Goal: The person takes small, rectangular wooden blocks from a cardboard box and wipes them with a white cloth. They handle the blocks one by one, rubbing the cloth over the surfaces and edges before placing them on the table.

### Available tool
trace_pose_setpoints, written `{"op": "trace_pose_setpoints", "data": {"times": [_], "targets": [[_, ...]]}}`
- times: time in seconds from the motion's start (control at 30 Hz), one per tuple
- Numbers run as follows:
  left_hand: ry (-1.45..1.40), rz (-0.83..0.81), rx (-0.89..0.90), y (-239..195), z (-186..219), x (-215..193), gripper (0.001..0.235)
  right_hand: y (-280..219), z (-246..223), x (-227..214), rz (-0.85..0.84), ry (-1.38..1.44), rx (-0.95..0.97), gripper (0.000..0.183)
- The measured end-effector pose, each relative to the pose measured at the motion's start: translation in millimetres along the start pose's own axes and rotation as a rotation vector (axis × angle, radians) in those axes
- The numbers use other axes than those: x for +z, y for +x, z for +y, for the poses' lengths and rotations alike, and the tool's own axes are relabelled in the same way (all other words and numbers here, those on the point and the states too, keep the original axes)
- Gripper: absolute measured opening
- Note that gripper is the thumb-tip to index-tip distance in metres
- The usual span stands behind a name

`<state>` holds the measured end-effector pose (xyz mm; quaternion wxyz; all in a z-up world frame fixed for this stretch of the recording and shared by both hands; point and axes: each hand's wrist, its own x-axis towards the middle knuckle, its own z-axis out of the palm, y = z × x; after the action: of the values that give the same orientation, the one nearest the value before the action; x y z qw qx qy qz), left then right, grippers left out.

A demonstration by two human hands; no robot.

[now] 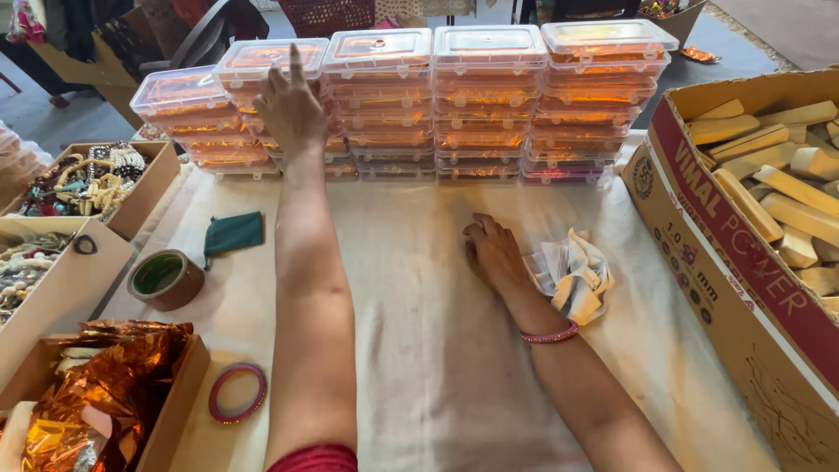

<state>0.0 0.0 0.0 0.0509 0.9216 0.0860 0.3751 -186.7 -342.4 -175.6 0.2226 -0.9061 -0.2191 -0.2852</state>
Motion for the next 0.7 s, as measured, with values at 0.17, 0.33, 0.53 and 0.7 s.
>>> {"op": "trace_pose_setpoints", "data": {"times": [0.17, 0.33, 0.53, 0.7], "targets": [[-0.290, 0.340, 0.068, -80, 25, 2, 0.071, 3, -1, 5, -0.005, -0.031, 0.018, 0.015], [-0.441, -0.015, 0.096, -200, 75, -5, 0.063, -3, 10, 26, -0.028, -0.156, -0.052, 0.014], [-0.643, -0.164, 0.374, -291, 122, -32, 0.056, 26, -15, -91, -0.737, -0.491, 0.090, 0.019], [-0.784, -0.505, 0.231, -324, 141, -30, 0.043, 20, 61, -231, -0.157, -0.805, -0.200, 0.012]]}}
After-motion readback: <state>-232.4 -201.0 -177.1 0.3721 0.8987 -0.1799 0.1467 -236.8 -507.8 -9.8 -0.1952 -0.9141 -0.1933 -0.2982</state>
